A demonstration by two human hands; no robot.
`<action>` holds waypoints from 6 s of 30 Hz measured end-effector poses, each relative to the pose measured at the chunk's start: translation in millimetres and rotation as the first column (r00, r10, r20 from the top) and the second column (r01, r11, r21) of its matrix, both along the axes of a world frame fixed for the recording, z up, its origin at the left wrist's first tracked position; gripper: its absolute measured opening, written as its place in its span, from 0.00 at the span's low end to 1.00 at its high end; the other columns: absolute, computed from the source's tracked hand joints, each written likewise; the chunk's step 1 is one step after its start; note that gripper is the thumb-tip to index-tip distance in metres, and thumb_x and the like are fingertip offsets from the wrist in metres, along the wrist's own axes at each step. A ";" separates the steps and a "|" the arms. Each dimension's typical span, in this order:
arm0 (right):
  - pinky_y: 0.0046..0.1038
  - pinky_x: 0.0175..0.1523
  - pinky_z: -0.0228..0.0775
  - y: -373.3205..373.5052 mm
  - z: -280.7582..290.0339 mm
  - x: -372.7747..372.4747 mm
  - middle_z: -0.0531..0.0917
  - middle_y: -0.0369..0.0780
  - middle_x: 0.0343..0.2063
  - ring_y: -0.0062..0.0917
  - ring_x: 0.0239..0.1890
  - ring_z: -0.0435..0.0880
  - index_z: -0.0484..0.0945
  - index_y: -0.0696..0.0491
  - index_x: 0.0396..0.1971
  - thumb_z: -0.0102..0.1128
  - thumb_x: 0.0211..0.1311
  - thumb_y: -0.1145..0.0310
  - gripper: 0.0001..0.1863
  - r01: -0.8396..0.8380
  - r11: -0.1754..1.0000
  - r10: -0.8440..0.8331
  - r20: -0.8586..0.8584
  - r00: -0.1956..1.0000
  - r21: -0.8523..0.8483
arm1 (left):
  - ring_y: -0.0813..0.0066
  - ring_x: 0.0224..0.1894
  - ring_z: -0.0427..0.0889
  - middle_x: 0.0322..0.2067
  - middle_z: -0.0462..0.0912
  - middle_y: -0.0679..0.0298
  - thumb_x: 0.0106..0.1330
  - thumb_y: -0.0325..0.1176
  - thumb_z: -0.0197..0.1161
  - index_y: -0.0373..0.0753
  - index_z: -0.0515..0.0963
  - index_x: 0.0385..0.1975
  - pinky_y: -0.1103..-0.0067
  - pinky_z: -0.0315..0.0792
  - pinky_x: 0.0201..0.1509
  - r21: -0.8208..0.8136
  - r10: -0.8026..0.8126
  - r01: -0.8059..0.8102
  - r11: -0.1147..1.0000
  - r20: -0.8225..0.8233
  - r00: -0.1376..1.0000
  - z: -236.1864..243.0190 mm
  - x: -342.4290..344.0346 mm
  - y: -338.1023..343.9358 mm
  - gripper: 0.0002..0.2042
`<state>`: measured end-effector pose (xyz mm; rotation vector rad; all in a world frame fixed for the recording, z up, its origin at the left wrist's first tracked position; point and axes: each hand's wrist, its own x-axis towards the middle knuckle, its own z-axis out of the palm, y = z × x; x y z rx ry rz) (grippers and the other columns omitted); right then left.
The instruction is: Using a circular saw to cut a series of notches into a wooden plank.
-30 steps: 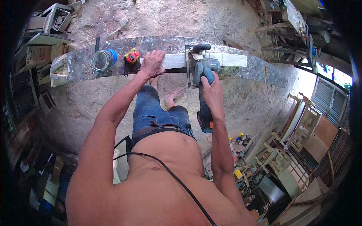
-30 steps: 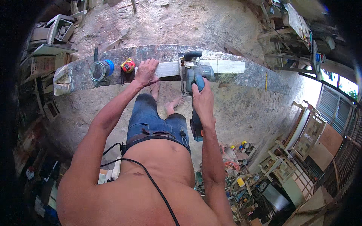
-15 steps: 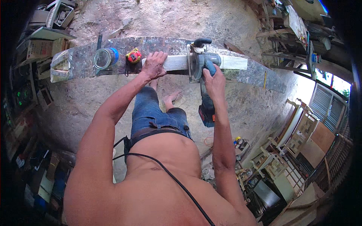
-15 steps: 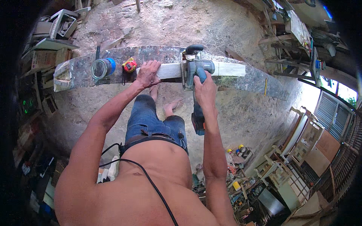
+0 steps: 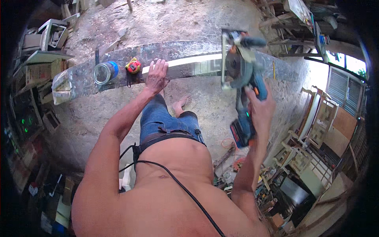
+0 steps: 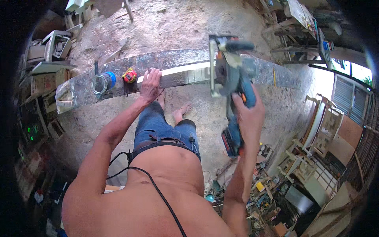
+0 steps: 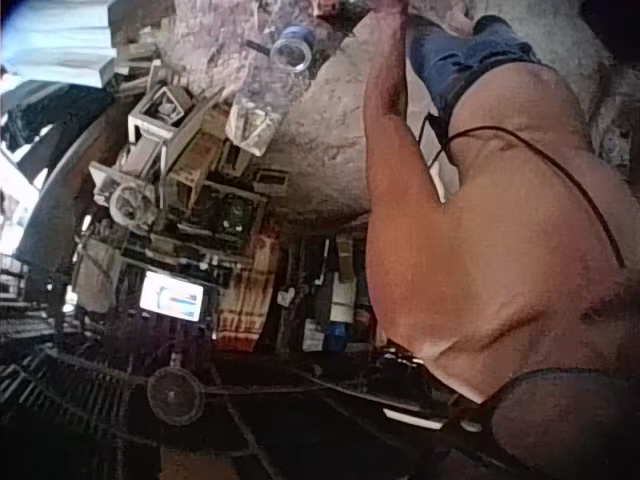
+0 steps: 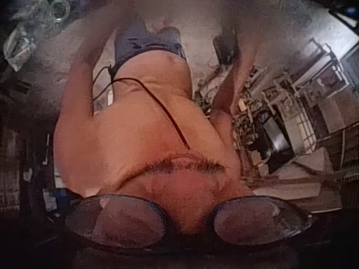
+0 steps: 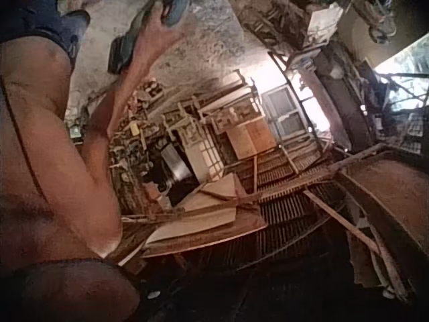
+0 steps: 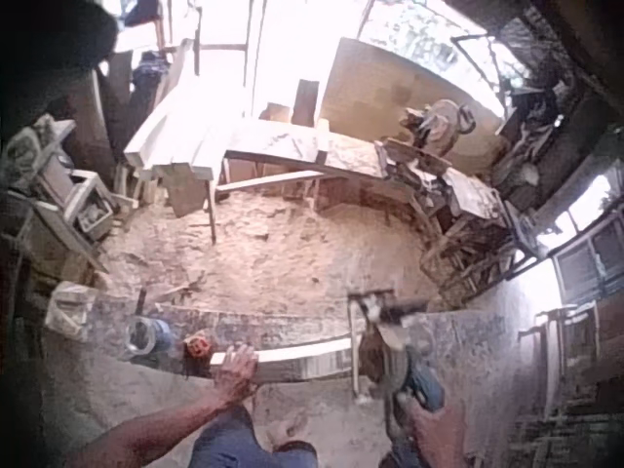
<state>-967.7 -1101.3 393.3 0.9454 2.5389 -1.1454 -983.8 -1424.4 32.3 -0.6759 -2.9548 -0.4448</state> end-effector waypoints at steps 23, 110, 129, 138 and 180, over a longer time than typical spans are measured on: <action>0.32 0.18 0.70 145.4 -224.4 517.6 0.80 0.40 0.18 0.27 0.13 0.76 0.79 0.56 0.28 0.66 0.61 0.75 0.05 0.807 0.564 -0.658 0.497 0.566 -0.172 | 0.54 0.69 0.78 0.64 0.80 0.56 0.52 0.41 0.83 0.43 0.71 0.71 0.55 0.68 0.74 0.071 0.040 -0.049 0.996 0.119 0.992 7.1 0.5 10.6 0.44; 0.34 0.29 0.77 -77.6 -234.4 526.4 0.83 0.36 0.22 0.27 0.20 0.82 0.87 0.57 0.41 0.69 0.56 0.73 0.12 0.964 0.241 -0.855 0.496 0.153 0.117 | 0.71 0.56 0.87 0.52 0.93 0.62 0.66 0.52 0.78 0.41 0.87 0.63 0.71 0.78 0.65 0.452 -0.478 0.176 0.875 0.865 0.154 25.9 -171.9 163.3 0.29; 0.30 0.19 0.72 179.4 -301.1 523.0 0.83 0.37 0.22 0.21 0.15 0.78 0.79 0.53 0.41 0.68 0.60 0.71 0.11 0.839 0.505 -0.757 0.362 0.544 -0.204 | 0.64 0.58 0.85 0.56 0.89 0.58 0.67 0.63 0.72 0.40 0.86 0.64 0.67 0.75 0.66 0.220 -0.256 0.154 0.963 0.928 0.270 50.7 -164.7 166.9 0.36; 0.30 0.21 0.73 256.2 -307.3 526.2 0.83 0.36 0.22 0.21 0.16 0.78 0.79 0.53 0.32 0.67 0.60 0.70 0.05 0.667 0.744 -0.631 0.354 0.690 0.025 | 0.63 0.65 0.82 0.61 0.87 0.58 0.63 0.64 0.75 0.42 0.84 0.68 0.65 0.72 0.71 0.097 -0.109 0.051 0.994 0.915 0.389 50.7 -129.9 164.9 0.39; 0.41 0.56 0.83 342.4 -305.0 503.6 0.91 0.51 0.45 0.43 0.47 0.92 0.82 0.59 0.60 0.74 0.58 0.66 0.29 0.373 0.908 -0.410 0.221 0.885 0.189 | 0.52 0.65 0.79 0.59 0.83 0.55 0.51 0.53 0.85 0.45 0.74 0.69 0.51 0.64 0.73 -0.193 0.205 -0.150 0.970 0.306 0.930 33.9 -49.1 180.6 0.44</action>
